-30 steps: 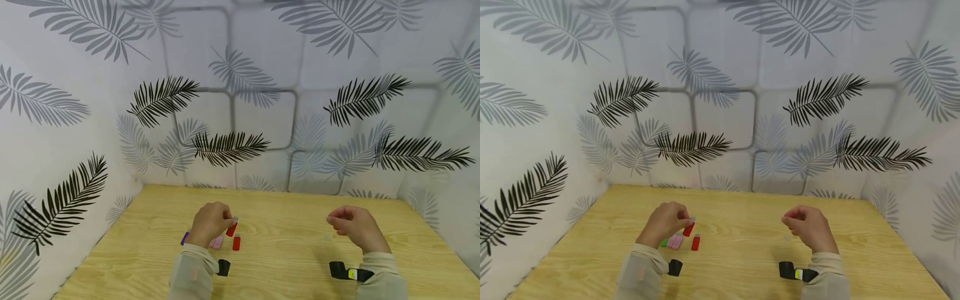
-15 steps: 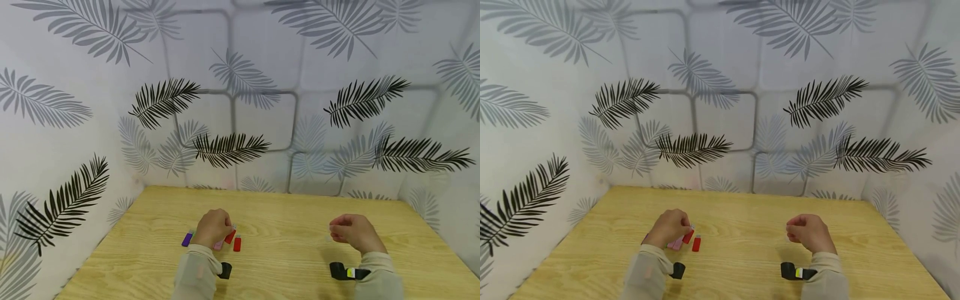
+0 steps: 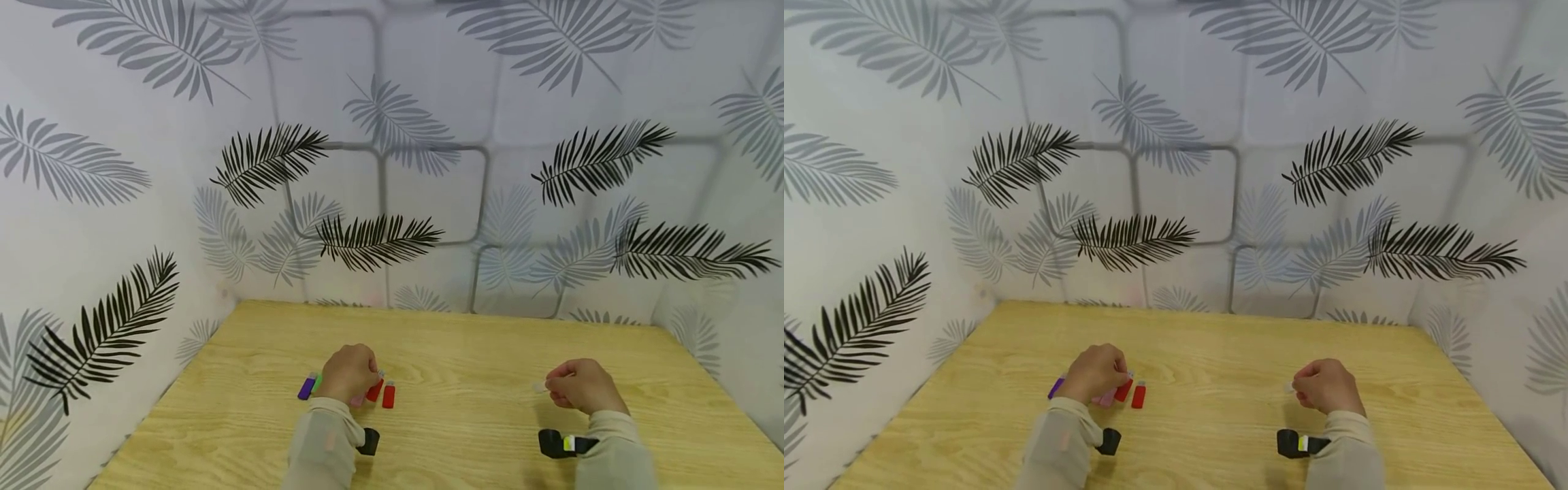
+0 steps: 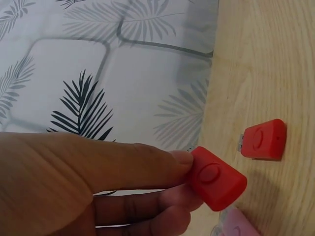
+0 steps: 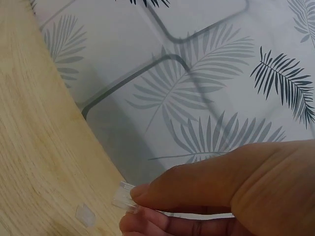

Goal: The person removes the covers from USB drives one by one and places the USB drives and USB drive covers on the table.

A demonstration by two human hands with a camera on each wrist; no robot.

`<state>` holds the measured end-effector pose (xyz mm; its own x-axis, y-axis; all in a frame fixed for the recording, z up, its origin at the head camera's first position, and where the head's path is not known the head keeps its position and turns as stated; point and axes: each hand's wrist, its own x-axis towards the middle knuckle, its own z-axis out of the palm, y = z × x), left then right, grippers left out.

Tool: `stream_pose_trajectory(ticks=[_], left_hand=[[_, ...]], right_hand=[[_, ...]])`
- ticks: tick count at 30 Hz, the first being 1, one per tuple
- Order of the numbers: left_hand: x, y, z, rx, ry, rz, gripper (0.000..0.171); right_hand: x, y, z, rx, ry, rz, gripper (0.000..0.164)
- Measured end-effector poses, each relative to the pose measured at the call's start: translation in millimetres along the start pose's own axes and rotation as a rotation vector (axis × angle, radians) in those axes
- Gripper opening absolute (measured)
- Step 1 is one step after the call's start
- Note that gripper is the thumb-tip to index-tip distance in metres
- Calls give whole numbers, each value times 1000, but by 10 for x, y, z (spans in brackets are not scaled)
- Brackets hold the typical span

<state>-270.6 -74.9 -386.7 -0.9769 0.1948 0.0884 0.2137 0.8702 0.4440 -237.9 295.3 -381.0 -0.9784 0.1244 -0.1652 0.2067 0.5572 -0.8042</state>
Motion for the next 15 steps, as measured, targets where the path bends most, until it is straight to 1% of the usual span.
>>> stream_pose_trajectory(ticks=[5, 8, 13, 15], left_hand=[[-6, -2, 15, -15, -9, -20, 21], [-7, -12, 40, -24, -18, -21, 20], [0, -14, 83, -33, -30, -26, 20], [2, -11, 99, -17, -22, -33, 21]], right_hand=[[17, 23, 18, -19, 4, 28, 13], [15, 42, 32, -37, 13, 40, 12], [24, 62, 47, -42, 24, 32, 11], [31, 76, 56, -44, 31, 24, 10]])
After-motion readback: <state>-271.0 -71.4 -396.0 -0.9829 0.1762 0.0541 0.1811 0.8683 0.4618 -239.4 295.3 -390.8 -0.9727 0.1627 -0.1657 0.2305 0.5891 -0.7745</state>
